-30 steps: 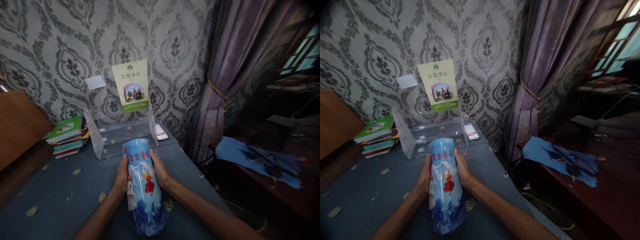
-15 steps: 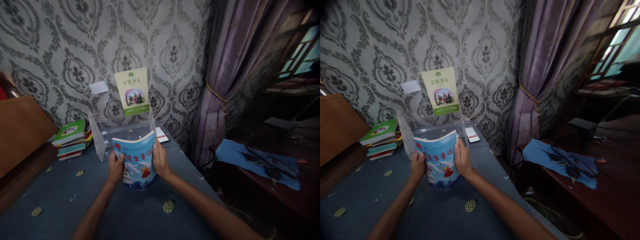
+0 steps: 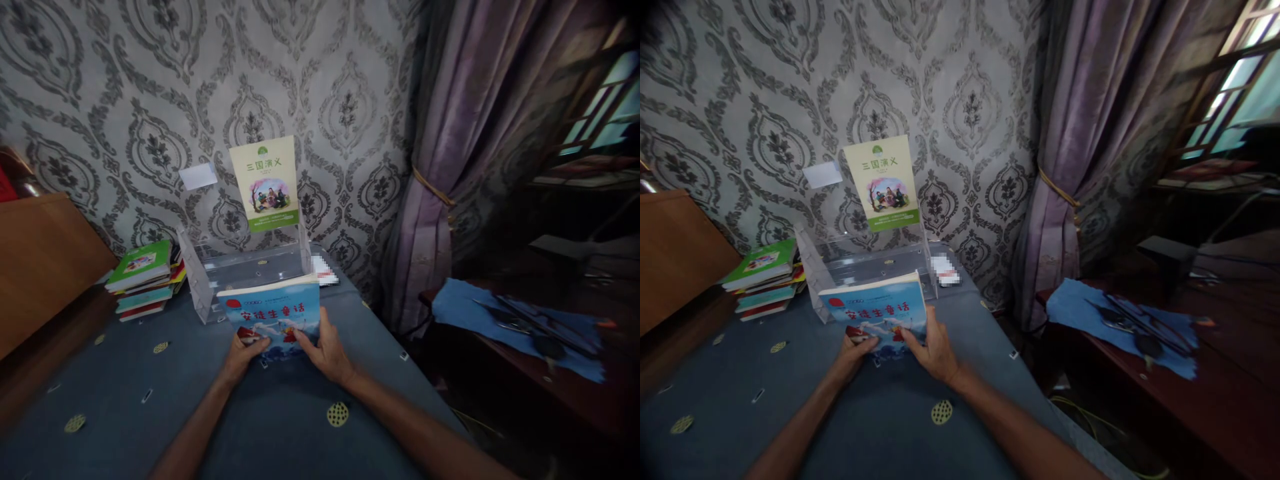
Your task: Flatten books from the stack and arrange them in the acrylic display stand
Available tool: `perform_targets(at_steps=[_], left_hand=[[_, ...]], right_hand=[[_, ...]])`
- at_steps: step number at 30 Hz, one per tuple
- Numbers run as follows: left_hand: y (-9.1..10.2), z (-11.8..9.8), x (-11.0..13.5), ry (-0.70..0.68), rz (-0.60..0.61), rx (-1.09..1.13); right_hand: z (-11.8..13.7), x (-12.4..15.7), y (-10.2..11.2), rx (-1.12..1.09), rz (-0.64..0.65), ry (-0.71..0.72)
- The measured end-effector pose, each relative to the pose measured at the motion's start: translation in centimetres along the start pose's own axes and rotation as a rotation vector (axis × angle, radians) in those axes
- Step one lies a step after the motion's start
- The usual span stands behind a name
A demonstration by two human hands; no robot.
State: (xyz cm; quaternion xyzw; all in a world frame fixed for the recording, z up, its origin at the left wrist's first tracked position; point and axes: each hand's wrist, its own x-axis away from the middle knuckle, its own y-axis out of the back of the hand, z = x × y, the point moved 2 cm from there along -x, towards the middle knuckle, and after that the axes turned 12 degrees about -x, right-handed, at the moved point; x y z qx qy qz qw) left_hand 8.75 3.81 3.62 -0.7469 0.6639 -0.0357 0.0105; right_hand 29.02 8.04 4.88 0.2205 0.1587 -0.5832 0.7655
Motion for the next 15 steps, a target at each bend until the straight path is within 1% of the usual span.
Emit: perform_targets(at_steps=[2,4,7,9,12,13,14,15], left_hand=[[0.2,0.5,0.0,0.025,0.055,-0.051],[0.4,0.5,0.0,0.009,0.066,-0.103],[0.3,0.4,-0.1,-0.010,0.029,-0.150],[0.2,0.3,-0.2,-0.028,-0.079,-0.184],[-0.1,0.2,-0.1,-0.055,-0.311,-0.244],[-0.2,0.2,-0.1,-0.051,-0.354,-0.269],[-0.4,0.1,-0.1,-0.045,-0.369,-0.291],[-0.5,0.0,-0.1,-0.040,-0.359,-0.306]], right_hand=[[-0.4,-0.1,0.3,0.017,0.063,-0.020],[-0.6,-0.3,0.6,0.021,0.103,-0.013],[-0.9,-0.5,0.6,0.012,0.126,0.000],[-0.9,-0.5,0.4,0.013,0.112,-0.021],[-0.7,-0.4,0.0,0.018,0.060,-0.038],[-0.7,-0.3,-0.2,0.011,0.052,-0.027],[-0.6,-0.2,-0.3,0.003,0.050,-0.012],[-0.6,-0.1,-0.4,-0.003,0.052,0.002]])
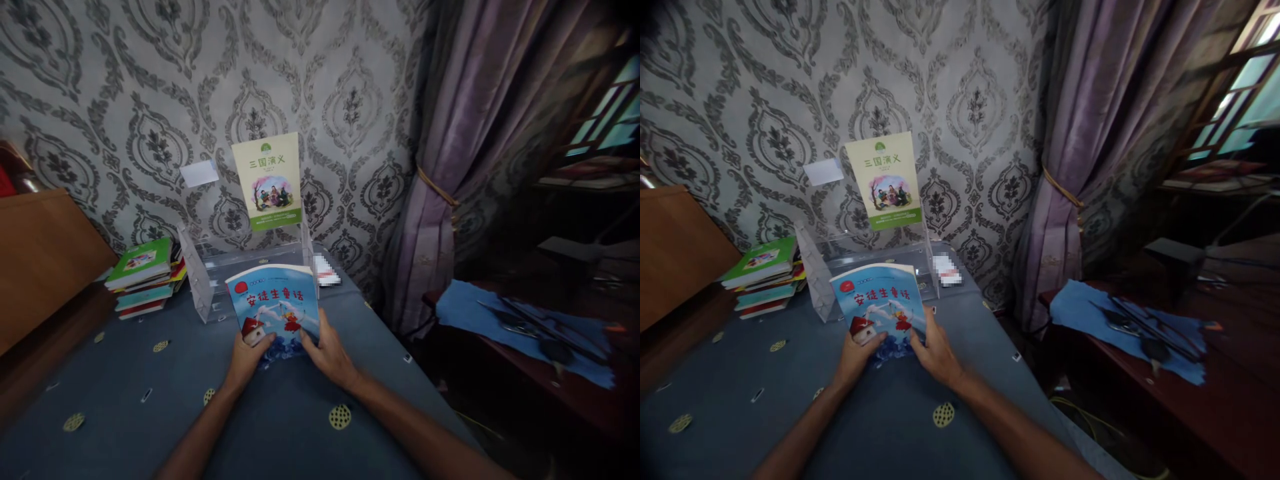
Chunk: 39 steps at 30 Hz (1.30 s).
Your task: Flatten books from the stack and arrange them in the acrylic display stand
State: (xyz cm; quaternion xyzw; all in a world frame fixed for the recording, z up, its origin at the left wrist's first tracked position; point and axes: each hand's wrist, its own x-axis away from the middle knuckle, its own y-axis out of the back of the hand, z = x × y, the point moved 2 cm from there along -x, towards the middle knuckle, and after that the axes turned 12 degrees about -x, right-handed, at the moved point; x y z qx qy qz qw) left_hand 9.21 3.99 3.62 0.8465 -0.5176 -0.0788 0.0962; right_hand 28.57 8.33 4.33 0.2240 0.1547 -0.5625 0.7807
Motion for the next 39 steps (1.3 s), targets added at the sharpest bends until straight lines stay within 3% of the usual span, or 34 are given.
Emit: perform_targets(at_steps=[4,9,11,19,33,39], left_hand=[[0.1,-0.4,-0.1,-0.047,0.069,0.015],[0.5,-0.7,0.2,-0.067,-0.042,0.080],[0.3,-0.8,0.3,-0.056,-0.034,0.121],[0.0,0.6,-0.8,-0.017,0.022,0.165],[0.1,1.5,-1.2,-0.040,0.011,0.128],[0.1,1.8,-1.1,0.023,0.046,0.138]], right_hand=[[-0.3,0.3,-0.3,0.001,0.006,0.041],[-0.3,0.4,-0.3,0.002,0.034,0.125],[-0.2,0.3,-0.2,0.038,0.024,0.132],[-1.6,-0.1,0.5,0.341,-0.023,0.011],[-1.2,-0.1,0.6,0.326,0.003,-0.086],[-0.9,-0.2,0.6,0.285,0.025,-0.093]])
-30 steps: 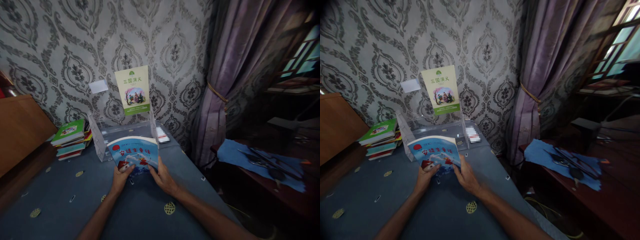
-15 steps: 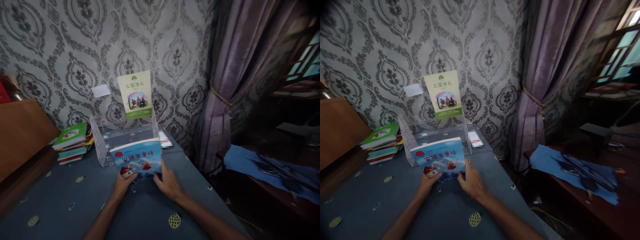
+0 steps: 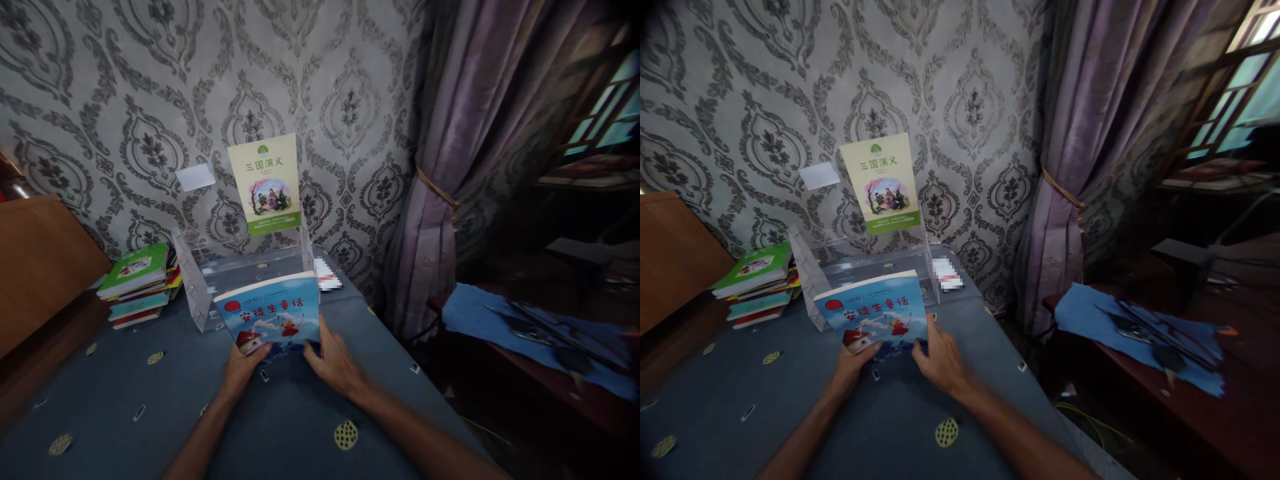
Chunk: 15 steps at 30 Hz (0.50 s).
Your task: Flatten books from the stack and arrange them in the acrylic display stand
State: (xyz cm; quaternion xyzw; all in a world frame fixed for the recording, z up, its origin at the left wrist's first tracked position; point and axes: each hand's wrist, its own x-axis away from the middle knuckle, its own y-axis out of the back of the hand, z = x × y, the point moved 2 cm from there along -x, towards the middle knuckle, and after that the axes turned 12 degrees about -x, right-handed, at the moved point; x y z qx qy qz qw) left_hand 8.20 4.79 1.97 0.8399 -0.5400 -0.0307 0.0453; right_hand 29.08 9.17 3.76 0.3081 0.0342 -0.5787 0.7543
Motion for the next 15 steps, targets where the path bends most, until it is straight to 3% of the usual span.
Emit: perform_targets(at_steps=[15], left_hand=[[-0.01,-0.49,0.24,-0.044,0.036,-0.034]], right_hand=[[-0.16,-0.15,-0.05,0.009,-0.012,0.007]])
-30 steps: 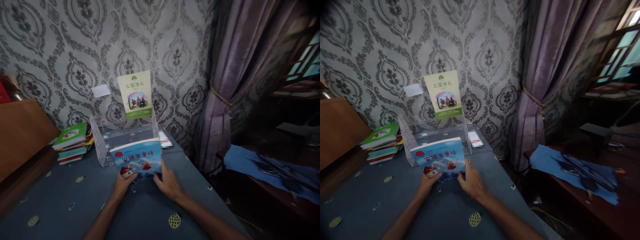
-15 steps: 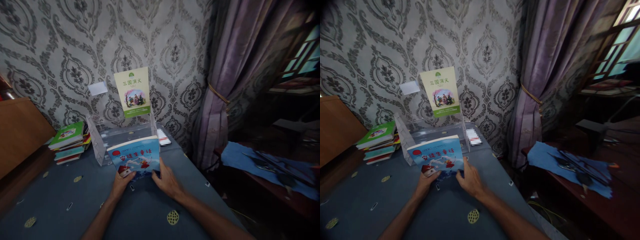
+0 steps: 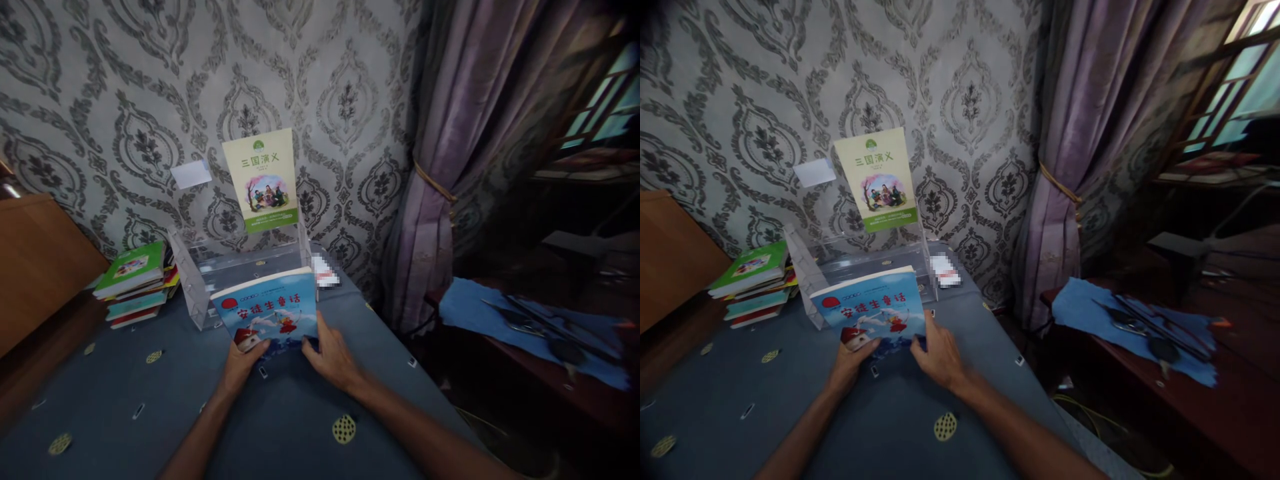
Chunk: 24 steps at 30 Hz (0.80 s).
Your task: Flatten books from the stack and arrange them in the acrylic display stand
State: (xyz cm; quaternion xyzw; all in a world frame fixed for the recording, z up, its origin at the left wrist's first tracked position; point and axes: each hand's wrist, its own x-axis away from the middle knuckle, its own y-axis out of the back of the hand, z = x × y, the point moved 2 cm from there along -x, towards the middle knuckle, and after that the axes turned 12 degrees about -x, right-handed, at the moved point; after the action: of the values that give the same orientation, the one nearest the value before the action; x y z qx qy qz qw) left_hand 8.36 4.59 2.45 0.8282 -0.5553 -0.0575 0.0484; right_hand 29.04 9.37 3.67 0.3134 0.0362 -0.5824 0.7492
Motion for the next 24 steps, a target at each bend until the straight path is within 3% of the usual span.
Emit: perform_targets(at_steps=[24], left_hand=[[0.06,0.04,-0.12,0.033,-0.020,0.029]], right_hand=[[0.18,0.02,0.09,0.005,0.016,-0.020]])
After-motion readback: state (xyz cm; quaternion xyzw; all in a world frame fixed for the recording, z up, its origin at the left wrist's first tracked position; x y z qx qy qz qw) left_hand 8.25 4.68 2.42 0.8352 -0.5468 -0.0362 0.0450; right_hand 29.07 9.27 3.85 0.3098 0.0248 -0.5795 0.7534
